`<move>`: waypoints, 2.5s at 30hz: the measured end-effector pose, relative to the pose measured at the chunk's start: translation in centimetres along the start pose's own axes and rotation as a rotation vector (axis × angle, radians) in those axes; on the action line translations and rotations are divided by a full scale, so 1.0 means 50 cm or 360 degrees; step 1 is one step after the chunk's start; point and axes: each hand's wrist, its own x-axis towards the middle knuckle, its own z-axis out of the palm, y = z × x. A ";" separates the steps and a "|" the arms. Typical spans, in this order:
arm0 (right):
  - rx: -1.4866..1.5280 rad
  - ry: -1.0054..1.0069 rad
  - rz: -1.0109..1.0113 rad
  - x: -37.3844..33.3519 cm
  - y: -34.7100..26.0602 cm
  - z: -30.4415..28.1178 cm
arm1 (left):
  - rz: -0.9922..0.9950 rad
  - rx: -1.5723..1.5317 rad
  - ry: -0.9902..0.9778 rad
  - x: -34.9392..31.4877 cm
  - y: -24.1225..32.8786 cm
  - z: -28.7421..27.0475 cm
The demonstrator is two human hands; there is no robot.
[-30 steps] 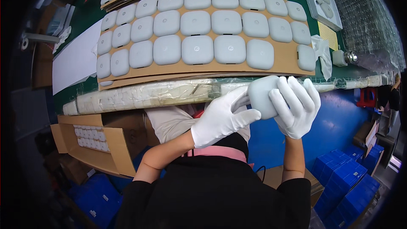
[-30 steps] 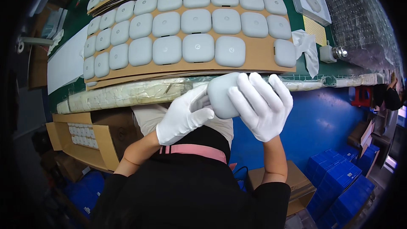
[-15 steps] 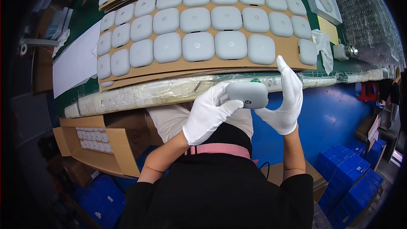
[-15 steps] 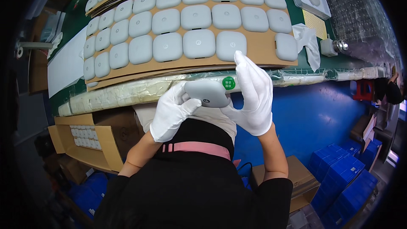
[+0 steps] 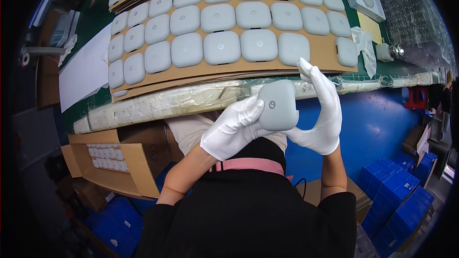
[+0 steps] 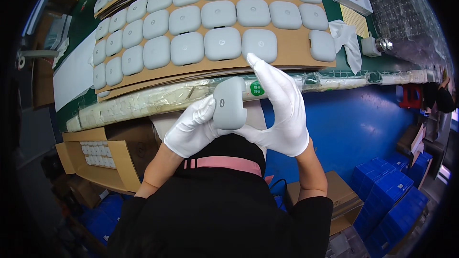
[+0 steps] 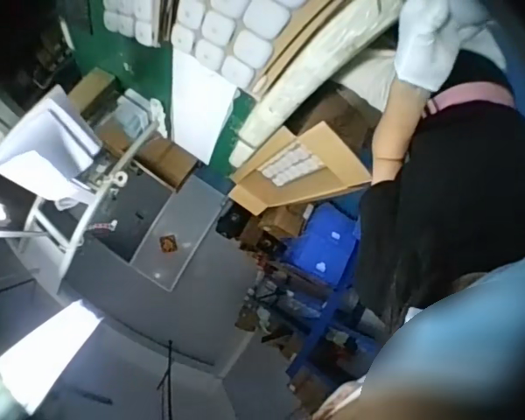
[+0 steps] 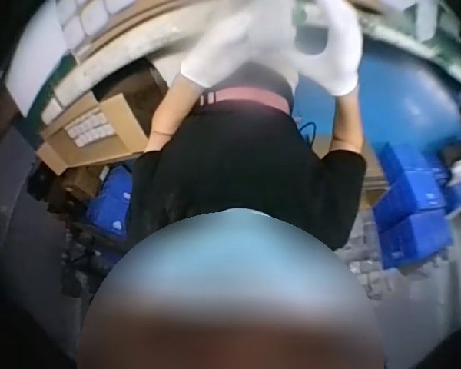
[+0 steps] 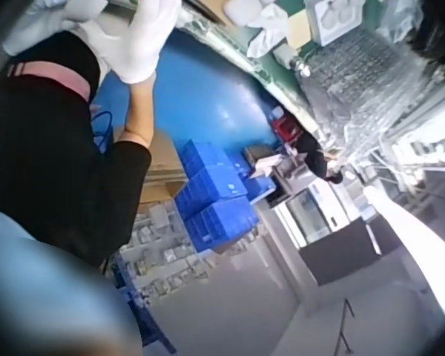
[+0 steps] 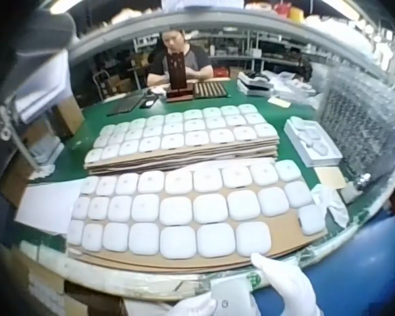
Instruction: Inspecting small square white electronic devices at a quality control station by picking them up and rotating them.
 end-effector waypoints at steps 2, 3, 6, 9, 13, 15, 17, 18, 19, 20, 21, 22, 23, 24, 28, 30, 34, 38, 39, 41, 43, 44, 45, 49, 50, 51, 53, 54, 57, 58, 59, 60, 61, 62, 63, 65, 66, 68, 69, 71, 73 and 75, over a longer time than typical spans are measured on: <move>0.0052 0.0002 0.0031 -0.002 0.000 0.001 | -0.0022 -0.0061 0.0000 -0.001 -0.002 0.002; 0.0067 0.0002 0.0045 -0.003 0.000 0.001 | -0.0048 -0.0144 0.0012 -0.002 -0.003 0.004; 0.0109 0.0001 0.0085 -0.006 -0.001 0.001 | -0.0125 -0.0394 0.0048 -0.002 -0.006 0.009; 0.0183 -0.0058 0.0073 -0.005 -0.003 -0.003 | -0.0123 -0.0347 0.0060 -0.008 -0.008 0.010; 0.0253 -0.0150 0.0052 -0.002 -0.005 -0.003 | -0.0048 -0.0122 0.0136 -0.012 -0.006 0.025; 0.0249 -0.0215 0.0034 0.000 -0.007 0.000 | 0.0100 0.0240 0.0264 -0.012 -0.002 0.044; 0.0247 -0.0247 0.0024 0.001 -0.007 0.001 | 0.0175 0.0421 0.0328 -0.014 -0.002 0.046; 0.0220 -0.0251 0.0025 0.001 -0.007 0.002 | 0.0197 0.0502 0.0361 -0.016 -0.003 0.045; 0.0193 -0.0255 0.0026 0.002 -0.007 0.002 | 0.0219 0.0583 0.0395 -0.017 -0.004 0.042; 0.0166 -0.0259 0.0027 0.002 -0.007 0.002 | 0.0241 0.0664 0.0428 -0.019 -0.005 0.041; 0.0138 -0.0262 0.0029 0.003 -0.007 0.003 | 0.0263 0.0745 0.0461 -0.021 -0.005 0.040; 0.0137 -0.0262 0.0030 0.004 -0.008 0.003 | 0.0262 0.0744 0.0461 -0.022 -0.004 0.040; 0.0096 -0.0299 0.0009 0.006 -0.009 0.001 | 0.0264 0.0782 0.0469 -0.024 -0.002 0.042; 0.0055 -0.0335 -0.0011 0.008 -0.010 0.000 | 0.0266 0.0821 0.0477 -0.026 0.000 0.044; -0.0018 -0.0441 -0.0005 0.008 -0.014 -0.004 | 0.0258 0.0889 0.0479 -0.030 0.003 0.044; 0.0005 -0.0512 0.0084 0.004 -0.015 -0.007 | 0.0235 0.0869 0.0456 -0.031 0.003 0.042; 0.0611 -0.0370 0.0575 0.003 -0.018 0.008 | 0.0249 0.0742 0.0272 -0.029 0.009 0.051; 0.1510 -0.0121 0.1097 0.000 -0.001 0.024 | 0.0294 0.0652 0.0121 -0.024 0.011 0.052; 0.1815 -0.0068 0.1176 0.001 0.009 0.028 | 0.0315 0.0682 0.0139 -0.021 0.011 0.048; 0.2428 0.0047 0.1316 0.002 0.021 0.031 | 0.0358 0.0743 0.0172 -0.018 0.011 0.043; 0.2622 0.0104 0.1328 0.005 0.018 0.031 | 0.0359 0.0708 0.0188 -0.017 0.011 0.041; 0.2817 0.0160 0.1335 0.008 0.014 0.031 | 0.0362 0.0673 0.0205 -0.017 0.011 0.041; 0.3011 0.0218 0.1337 0.010 0.011 0.030 | 0.0365 0.0638 0.0222 -0.017 0.011 0.040; 0.3228 0.0228 0.1322 0.011 0.011 0.025 | 0.0362 0.0589 0.0194 -0.018 0.013 0.035; 0.3239 0.0202 0.1315 0.011 0.012 0.024 | 0.0359 0.0582 0.0171 -0.019 0.014 0.034; 0.3250 0.0176 0.1307 0.011 0.012 0.023 | 0.0357 0.0576 0.0149 -0.020 0.015 0.032; 0.3274 0.0192 0.1315 0.010 0.012 0.022 | 0.0350 0.0576 0.0139 -0.022 0.015 0.026; 0.3298 0.0207 0.1322 0.009 0.011 0.022 | 0.0344 0.0576 0.0129 -0.022 0.014 0.023; 0.3347 0.0236 0.1337 0.008 0.010 0.019 | 0.0334 0.0577 0.0110 -0.023 0.013 0.018; 0.3283 0.0214 0.1337 0.010 0.008 0.018 | 0.0316 0.0551 0.0103 -0.022 0.013 0.018; 0.3218 0.0192 0.1337 0.012 0.006 0.016 | 0.0298 0.0524 0.0096 -0.022 0.013 0.018; 0.3154 0.0170 0.1336 0.013 0.003 0.014 | 0.0281 0.0497 0.0088 -0.021 0.013 0.018; 0.3089 0.0148 0.1334 0.013 0.001 0.014 | 0.0264 0.0470 0.0080 -0.021 0.013 0.018; 0.2749 0.0002 0.1181 0.004 0.003 0.020 | 0.0263 0.0470 0.0077 -0.019 0.012 0.022; 0.2406 -0.0133 0.1028 -0.005 0.003 0.026 | 0.0243 0.0573 0.0160 -0.018 0.008 0.029; 0.1496 -0.0388 0.0659 -0.014 0.000 0.018 | 0.0202 0.0779 0.0327 -0.016 0.001 0.043; 0.0581 -0.0596 0.0286 -0.015 0.000 0.015 | 0.0181 0.0881 0.0411 -0.015 0.000 0.048; 0.0373 -0.0613 0.0218 -0.011 -0.007 0.014 | 0.0135 0.0958 0.0439 -0.011 0.001 0.051; 0.0167 -0.0630 0.0153 -0.005 -0.013 0.015 | 0.0087 0.1035 0.0469 -0.009 0.003 0.052; -0.0246 -0.0656 0.0023 0.004 -0.021 0.011 | -0.0011 0.1188 0.0527 -0.003 0.004 0.055; -0.0289 -0.0652 0.0018 0.012 -0.023 0.001 | 0.0013 0.1219 0.0509 0.001 0.001 0.056; -0.0372 -0.0639 0.0014 0.018 -0.023 -0.012 | 0.0052 0.1283 0.0472 0.007 -0.006 0.057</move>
